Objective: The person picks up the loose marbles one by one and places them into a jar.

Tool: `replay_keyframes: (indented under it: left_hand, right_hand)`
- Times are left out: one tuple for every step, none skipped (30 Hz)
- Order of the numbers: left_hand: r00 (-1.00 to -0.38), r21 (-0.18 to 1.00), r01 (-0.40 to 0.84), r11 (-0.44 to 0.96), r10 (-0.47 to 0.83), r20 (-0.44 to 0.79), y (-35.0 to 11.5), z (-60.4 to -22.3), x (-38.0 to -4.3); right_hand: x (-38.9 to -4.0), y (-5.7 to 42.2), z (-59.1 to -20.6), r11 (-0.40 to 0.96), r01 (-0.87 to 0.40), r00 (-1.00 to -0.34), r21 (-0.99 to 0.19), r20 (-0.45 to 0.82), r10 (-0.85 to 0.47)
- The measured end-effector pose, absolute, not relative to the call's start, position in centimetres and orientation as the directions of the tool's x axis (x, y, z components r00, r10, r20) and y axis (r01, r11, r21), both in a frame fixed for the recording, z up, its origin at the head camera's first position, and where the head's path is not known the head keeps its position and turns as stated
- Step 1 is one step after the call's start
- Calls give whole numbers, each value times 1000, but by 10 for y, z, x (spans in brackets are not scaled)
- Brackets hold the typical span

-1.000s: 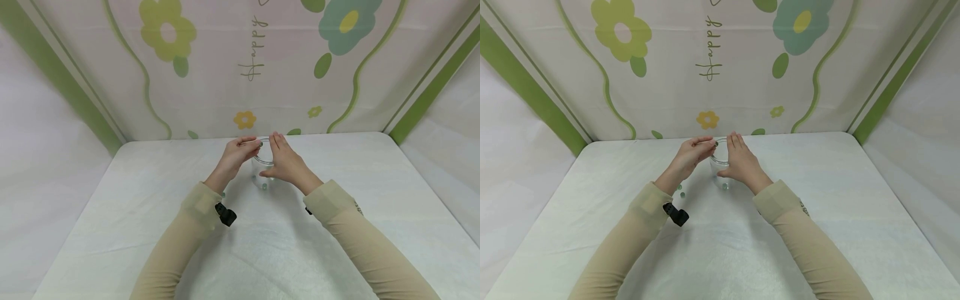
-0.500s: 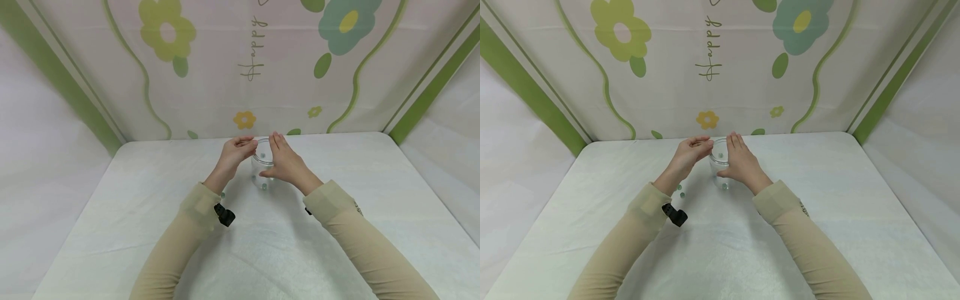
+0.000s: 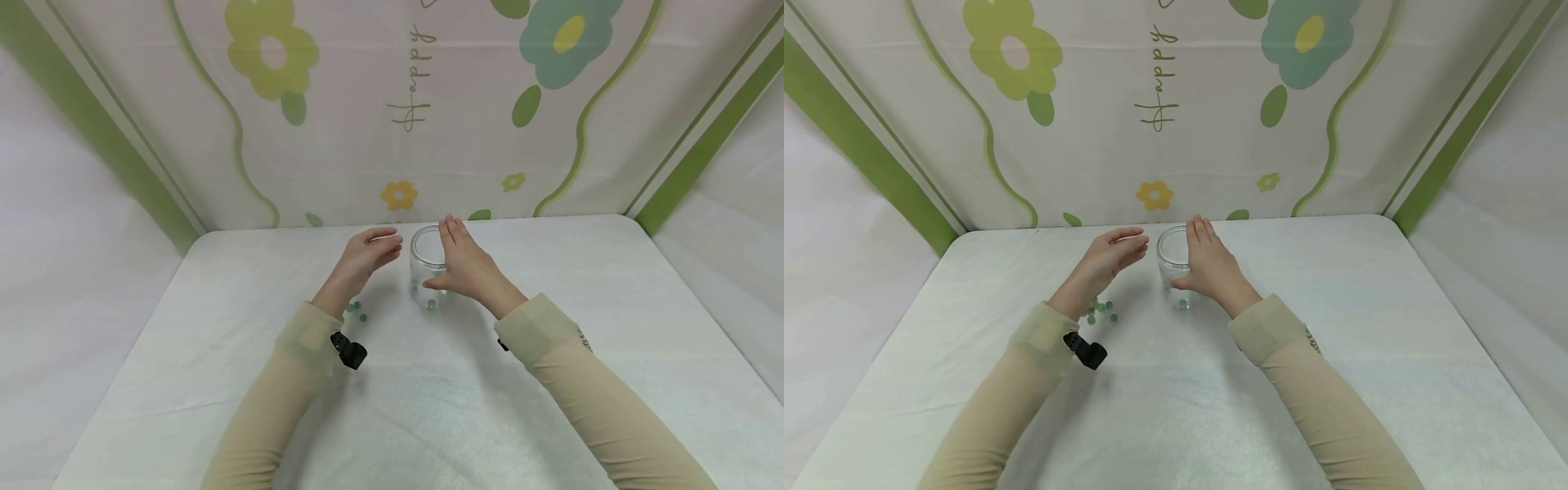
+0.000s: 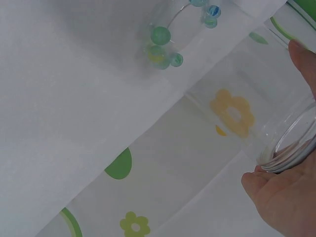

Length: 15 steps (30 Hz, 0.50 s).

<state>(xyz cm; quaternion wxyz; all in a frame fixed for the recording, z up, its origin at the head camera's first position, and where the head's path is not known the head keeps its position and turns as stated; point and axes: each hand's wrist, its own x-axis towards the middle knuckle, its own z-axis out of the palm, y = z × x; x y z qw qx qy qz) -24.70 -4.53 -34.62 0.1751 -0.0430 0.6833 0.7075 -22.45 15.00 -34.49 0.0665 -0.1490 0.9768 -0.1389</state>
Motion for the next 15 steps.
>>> replay_keyframes:
  left_hand:
    - [-932, 949, -316, 0, 188, -311, -48, -348, -248]
    - [-929, 946, -325, 10, 186, -321, -51, -350, -249]
    - [-925, 942, -335, 20, 183, -333, -54, -351, -249]
    - [-921, 938, -344, 33, 180, -344, -57, -353, -250]
    - [-918, 935, -353, 39, 177, -354, -60, -355, -251]
    - [-915, 931, -361, 46, 174, -363, -63, -356, -251]
    - [-913, 929, -367, 52, 171, -371, -67, -357, -252]
    - [-911, 927, -371, 60, 169, -375, -70, -358, -252]
    - [-910, 926, -373, 65, 170, -379, -73, -360, -252]
    - [-908, 925, -374, 73, 173, -381, -76, -361, -251]
    - [-907, 925, -373, 75, 177, -381, -80, -362, -251]
    - [-907, 925, -372, 79, 183, -381, -83, -363, -251]
    - [-905, 924, -373, 85, 186, -382, -86, -365, -250]
    - [-904, 923, -374, 93, 188, -385, -90, -367, -250]
    - [-902, 921, -376, 98, 191, -388, -93, -369, -250]
  right_hand:
    - [-225, 150, -345, 917, -271, -947, -291, -90, -308]
    - [-225, 150, -345, 917, -271, -947, -292, -90, -309]
    - [-225, 150, -345, 917, -272, -947, -291, -89, -309]
    - [-225, 150, -345, 917, -273, -947, -291, -89, -310]
    - [-225, 150, -345, 916, -274, -946, -292, -88, -311]
    - [-225, 150, -345, 916, -276, -946, -293, -86, -313]
    - [-225, 150, -345, 915, -278, -946, -292, -84, -314]
    - [-225, 150, -345, 914, -281, -945, -292, -81, -316]
    - [-225, 150, -345, 914, -284, -945, -291, -79, -318]
    - [-225, 150, -345, 913, -286, -944, -291, -77, -320]
    - [-224, 150, -345, 913, -287, -944, -291, -76, -321]
    - [-224, 150, -346, 913, -289, -944, -290, -74, -322]
    - [-224, 150, -346, 912, -290, -944, -290, -74, -323]
    - [-224, 150, -346, 912, -290, -943, -291, -74, -323]
    - [-224, 151, -346, 912, -289, -943, -292, -75, -323]
